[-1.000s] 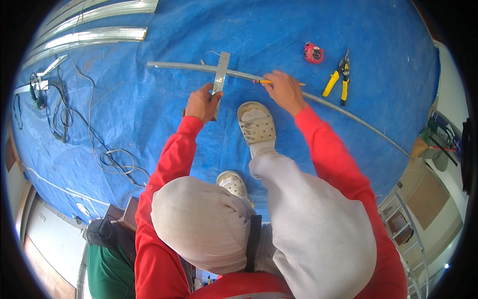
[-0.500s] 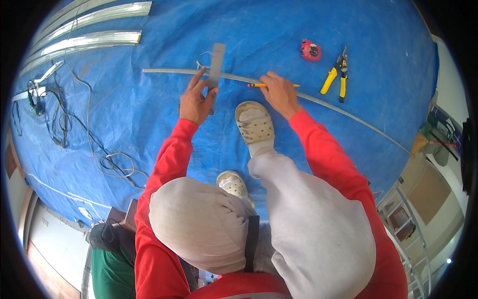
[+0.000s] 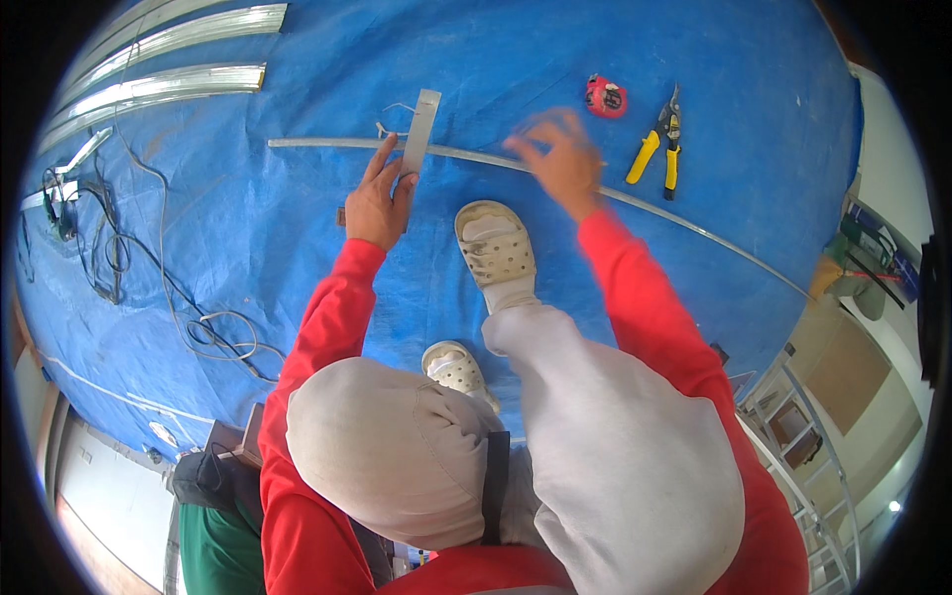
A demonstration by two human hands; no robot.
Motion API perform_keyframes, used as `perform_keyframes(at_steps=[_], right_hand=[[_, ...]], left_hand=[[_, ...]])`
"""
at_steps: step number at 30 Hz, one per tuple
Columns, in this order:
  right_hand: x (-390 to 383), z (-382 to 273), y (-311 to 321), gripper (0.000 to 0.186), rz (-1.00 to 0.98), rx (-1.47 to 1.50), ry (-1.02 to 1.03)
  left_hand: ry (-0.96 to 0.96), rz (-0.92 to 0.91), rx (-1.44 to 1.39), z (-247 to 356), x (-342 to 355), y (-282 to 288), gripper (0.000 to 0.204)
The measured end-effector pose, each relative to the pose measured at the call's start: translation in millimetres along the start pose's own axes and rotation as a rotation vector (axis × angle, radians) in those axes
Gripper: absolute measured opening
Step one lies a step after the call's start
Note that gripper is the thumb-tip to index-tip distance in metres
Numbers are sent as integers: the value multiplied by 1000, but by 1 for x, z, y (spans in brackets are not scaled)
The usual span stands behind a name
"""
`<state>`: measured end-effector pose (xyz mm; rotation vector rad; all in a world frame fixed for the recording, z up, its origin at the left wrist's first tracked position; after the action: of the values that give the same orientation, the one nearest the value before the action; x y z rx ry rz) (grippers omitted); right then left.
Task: The person measures and marks a metal strip with a pencil and ruler, then cuts it using tin snips. The person repeats the process on another metal strip, cutting it into smaller pieces.
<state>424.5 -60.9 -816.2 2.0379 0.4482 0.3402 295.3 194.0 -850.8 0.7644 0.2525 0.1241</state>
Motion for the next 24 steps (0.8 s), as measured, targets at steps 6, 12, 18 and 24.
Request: perform_keyframes(at_steps=[6,12,18,24], right_hand=[[40,88,35,65,45,-280,-448],[44,62,9,56,-143,-144,-316],[32,29,-10,55,-321,-181,-521],[22,20,-12,51,-278,-6,-373]], left_hand=[[-81,39,21,5,1,7,29],[26,-36,-24,3,1,6,29],[15,-41,-20,5,2,9,28],[24,-29,-34,3,2,7,27]])
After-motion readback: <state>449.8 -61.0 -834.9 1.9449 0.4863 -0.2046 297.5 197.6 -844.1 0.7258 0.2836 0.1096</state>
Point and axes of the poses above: each hand's wrist, its own x-axis towards the middle knuckle, its own y-axis out of the back of the hand, z = x × y, the point moved 6 cm from there along x, towards the middle knuckle, and after that the axes turned 1 degree about x, right-handed, at the moved point
